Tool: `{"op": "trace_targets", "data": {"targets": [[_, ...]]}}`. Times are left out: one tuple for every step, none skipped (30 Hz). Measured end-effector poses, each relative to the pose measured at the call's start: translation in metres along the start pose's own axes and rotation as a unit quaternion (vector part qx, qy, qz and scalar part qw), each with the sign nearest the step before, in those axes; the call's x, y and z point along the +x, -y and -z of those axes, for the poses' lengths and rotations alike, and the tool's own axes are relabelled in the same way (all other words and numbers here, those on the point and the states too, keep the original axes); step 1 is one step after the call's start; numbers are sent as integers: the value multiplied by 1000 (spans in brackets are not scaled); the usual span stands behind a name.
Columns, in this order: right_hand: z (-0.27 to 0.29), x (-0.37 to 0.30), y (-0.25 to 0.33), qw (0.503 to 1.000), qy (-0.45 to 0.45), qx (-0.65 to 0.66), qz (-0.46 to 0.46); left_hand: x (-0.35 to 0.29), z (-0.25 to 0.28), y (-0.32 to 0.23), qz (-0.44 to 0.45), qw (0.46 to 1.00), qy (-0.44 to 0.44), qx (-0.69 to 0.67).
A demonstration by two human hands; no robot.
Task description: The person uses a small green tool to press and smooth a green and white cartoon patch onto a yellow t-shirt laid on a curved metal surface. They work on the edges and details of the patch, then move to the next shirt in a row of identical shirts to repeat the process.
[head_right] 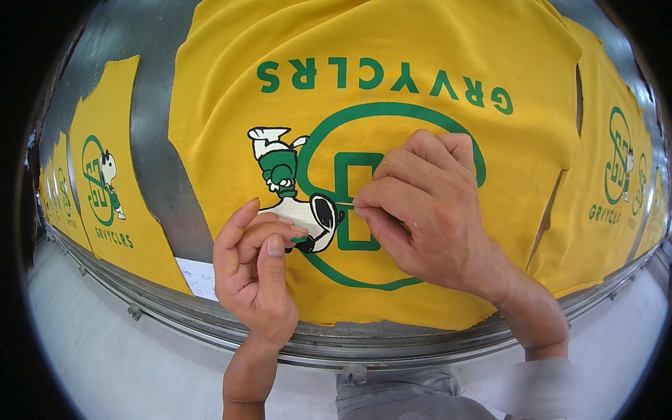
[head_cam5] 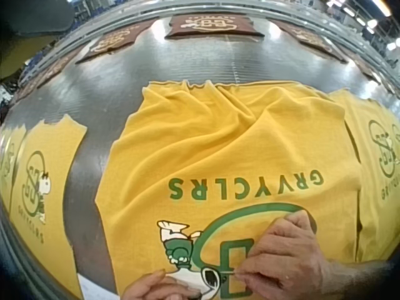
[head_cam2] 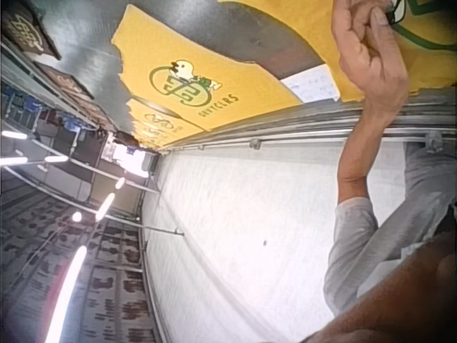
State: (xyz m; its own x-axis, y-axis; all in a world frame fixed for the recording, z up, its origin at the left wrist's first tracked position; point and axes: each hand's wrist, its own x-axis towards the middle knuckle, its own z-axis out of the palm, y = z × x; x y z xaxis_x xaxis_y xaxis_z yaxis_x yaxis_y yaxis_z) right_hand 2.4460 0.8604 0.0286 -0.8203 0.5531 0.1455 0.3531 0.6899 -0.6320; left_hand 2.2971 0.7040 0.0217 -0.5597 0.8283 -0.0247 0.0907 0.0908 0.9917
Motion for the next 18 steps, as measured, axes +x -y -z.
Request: {"op": "trace_targets", "data": {"targets": [[0,0,0,1000,0,0,1,0,0,0,0,1000,0,1],[0,0,0,1000,1,-1,2,0,0,-1,-1,1000,1,2],[0,0,0,1000,1,1,3,0,0,-1,-2,1000,1,3],[1,1,0,1000,1,2,3,0,0,-1,0,1000,0,3],[1,1,0,1000,1,4,4,0,0,-1,1,1000,0,2],[1,1,0,1000,1,4,3,0,0,-1,2,1000,-1,2],[1,1,0,1000,0,5,3,0,0,-1,3,1000,0,3],[1,0,0,1000,0,6,2,0,0,-1,3,1000,0,4],[1,0,0,1000,1,8,2,0,0,-2,4,1000,1,6],[1,0,0,1000,1,10,3,0,-1,-2,5,1000,0,5],[1,0,0,1000,1,12,4,0,-1,-2,5,1000,-2,4],[1,0,0,1000,0,13,4,0,-1,-2,6,1000,-3,4],[0,0,0,1000,-1,14,4,0,-1,-2,6,1000,-3,4],[0,0,-1,1000,-3,15,5,0,-1,-2,6,1000,-2,4],[0,0,-1,1000,-3,14,6,0,0,-2,7,1000,-2,4],[1,0,-1,1000,-3,14,7,0,0,-2,6,1000,-1,5],[1,0,-1,1000,-2,13,8,0,0,-2,5,1000,0,7],[1,0,-1,1000,-4,16,7,0,0,-2,4,1000,0,9]]}}
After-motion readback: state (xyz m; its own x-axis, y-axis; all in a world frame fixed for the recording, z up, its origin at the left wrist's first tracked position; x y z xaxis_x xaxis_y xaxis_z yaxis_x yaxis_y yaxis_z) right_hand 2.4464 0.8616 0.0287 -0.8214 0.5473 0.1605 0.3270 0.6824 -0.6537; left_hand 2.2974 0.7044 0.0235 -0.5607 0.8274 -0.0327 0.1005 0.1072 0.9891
